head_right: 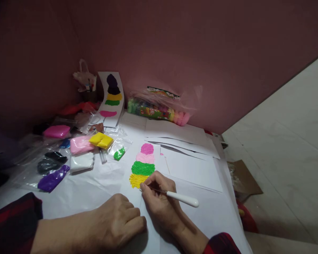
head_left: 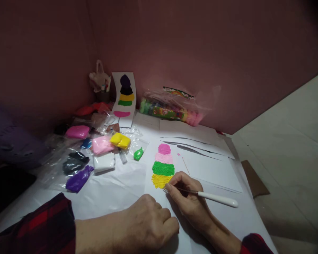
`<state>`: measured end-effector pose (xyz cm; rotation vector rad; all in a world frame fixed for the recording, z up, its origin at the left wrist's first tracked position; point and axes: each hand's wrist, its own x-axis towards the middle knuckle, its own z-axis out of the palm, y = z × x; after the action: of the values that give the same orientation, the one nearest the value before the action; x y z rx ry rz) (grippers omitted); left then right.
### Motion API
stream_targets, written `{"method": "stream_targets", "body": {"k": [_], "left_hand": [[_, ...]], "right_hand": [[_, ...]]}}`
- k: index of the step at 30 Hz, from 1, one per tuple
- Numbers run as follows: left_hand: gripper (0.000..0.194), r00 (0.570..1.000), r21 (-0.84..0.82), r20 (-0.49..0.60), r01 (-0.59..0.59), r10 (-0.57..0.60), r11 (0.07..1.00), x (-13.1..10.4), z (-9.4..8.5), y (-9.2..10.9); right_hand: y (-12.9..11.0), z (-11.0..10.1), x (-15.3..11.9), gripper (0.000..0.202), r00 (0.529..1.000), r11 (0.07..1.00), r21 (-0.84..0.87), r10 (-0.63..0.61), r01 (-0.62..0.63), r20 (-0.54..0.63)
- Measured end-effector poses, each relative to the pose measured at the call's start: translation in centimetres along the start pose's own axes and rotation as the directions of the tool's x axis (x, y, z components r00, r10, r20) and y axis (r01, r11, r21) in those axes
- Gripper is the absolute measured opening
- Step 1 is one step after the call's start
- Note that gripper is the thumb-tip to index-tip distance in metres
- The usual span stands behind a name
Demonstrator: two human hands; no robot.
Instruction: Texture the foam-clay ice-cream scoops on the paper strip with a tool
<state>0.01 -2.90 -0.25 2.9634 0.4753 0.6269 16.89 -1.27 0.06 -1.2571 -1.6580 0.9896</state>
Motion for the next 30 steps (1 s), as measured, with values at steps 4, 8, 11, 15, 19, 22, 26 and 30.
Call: {"method": "stream_targets", "body": {"k": [4, 8, 11, 15, 19, 22, 26, 30], "left_hand": [[0.013, 1.000, 0.010, 0.020, -0.003, 0.003, 1.000, -0.03, -0.12, 0.02], [0.014, 0.999, -0.003, 0.048, 0.002, -0.001, 1.000, 0.00, -0.31, -0.04], [0.015, 0.999, -0.011, 0.046, 0.005, -0.005, 1.000, 0.01, -0.25, -0.06], [0.015, 1.000, -0.007, 0.022, 0.006, -0.006, 1.000, -0.03, -0.08, -0.04], [0.015, 0.999, -0.022, 0.044, 0.005, -0.004, 1.000, -0.01, -0.13, -0.09], [0.015, 0.999, -0.013, 0.049, 0.008, -0.007, 1.000, 0.03, -0.19, -0.10], [0.013, 0.999, -0.003, 0.053, 0.007, -0.007, 1.000, 0.07, -0.36, -0.09], [0.013, 0.998, -0.014, 0.056, 0.002, -0.002, 1.000, 0.04, -0.27, -0.09]], "right_hand": [[-0.16, -0.16, 0.04, 0.023, 1.000, 1.000, -0.010, -0.002, 0.002, 0.017], [-0.23, -0.27, 0.02, 0.026, 0.999, 1.000, 0.004, -0.006, 0.006, 0.033], [-0.33, -0.27, -0.01, 0.026, 0.999, 1.000, 0.003, 0.003, -0.003, 0.041], [-0.45, -0.29, -0.02, 0.025, 0.998, 1.000, -0.004, 0.024, -0.024, 0.053], [-0.44, -0.37, -0.04, 0.023, 0.996, 0.999, 0.025, 0.045, -0.047, 0.074], [-0.42, -0.43, 0.00, 0.022, 0.995, 0.997, 0.039, 0.061, -0.064, 0.079], [-0.46, -0.39, 0.09, 0.022, 0.992, 0.992, 0.080, 0.094, -0.101, 0.089], [-0.52, -0.27, 0.11, 0.022, 0.984, 0.974, 0.164, 0.137, -0.154, 0.113]]}}
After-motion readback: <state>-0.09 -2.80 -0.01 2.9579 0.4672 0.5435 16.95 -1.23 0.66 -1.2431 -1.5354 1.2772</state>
